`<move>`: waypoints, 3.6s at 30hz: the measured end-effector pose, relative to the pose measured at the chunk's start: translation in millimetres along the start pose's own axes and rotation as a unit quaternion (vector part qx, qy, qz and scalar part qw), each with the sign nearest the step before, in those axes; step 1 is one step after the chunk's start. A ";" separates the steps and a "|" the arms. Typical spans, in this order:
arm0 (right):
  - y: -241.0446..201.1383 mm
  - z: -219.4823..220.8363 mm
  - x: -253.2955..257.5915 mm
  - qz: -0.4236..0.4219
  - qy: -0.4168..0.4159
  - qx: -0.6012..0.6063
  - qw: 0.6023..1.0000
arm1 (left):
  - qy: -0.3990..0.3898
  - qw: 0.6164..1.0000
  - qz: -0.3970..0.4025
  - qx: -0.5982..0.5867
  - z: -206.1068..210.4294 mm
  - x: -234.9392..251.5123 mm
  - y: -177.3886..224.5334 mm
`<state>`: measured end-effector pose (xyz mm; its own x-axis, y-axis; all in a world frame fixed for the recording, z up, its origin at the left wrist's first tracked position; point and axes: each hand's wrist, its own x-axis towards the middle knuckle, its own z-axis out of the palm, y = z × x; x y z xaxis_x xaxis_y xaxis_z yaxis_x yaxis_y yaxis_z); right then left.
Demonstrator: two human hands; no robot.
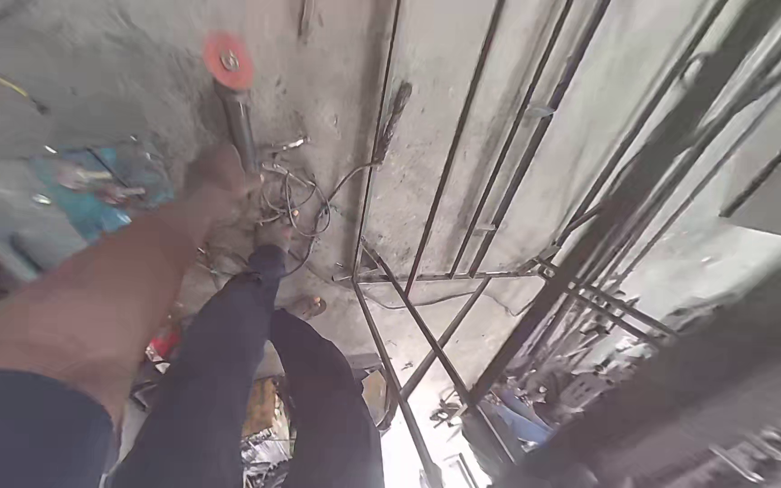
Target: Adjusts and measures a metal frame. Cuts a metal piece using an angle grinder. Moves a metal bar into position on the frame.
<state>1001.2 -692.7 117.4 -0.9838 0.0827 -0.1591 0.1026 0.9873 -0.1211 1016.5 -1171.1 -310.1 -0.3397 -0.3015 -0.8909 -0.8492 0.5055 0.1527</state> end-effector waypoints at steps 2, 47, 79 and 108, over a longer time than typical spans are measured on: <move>2.5 -6.8 3.1 0.015 -0.039 -0.029 0.999 | 0.005 0.997 0.046 -0.054 -16.8 -57.0 22.2; 556.4 -185.2 -412.8 0.490 -0.038 0.401 0.773 | -0.014 0.788 0.107 0.606 344.4 -708.0 377.5; 1340.5 -413.1 440.1 0.389 -0.240 -0.022 0.889 | 0.193 0.957 0.147 0.162 668.7 -636.7 1279.5; 719.9 -418.7 1286.7 -0.459 -0.190 -0.490 0.716 | 0.102 0.910 -0.179 -0.360 441.9 -481.2 1414.0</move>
<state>-252.4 181.2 235.7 -0.4413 -0.5208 -0.7308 -0.8972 0.2389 0.3715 157.9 45.9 145.6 0.0061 -0.5232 -0.8522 -0.9398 -0.2943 0.1739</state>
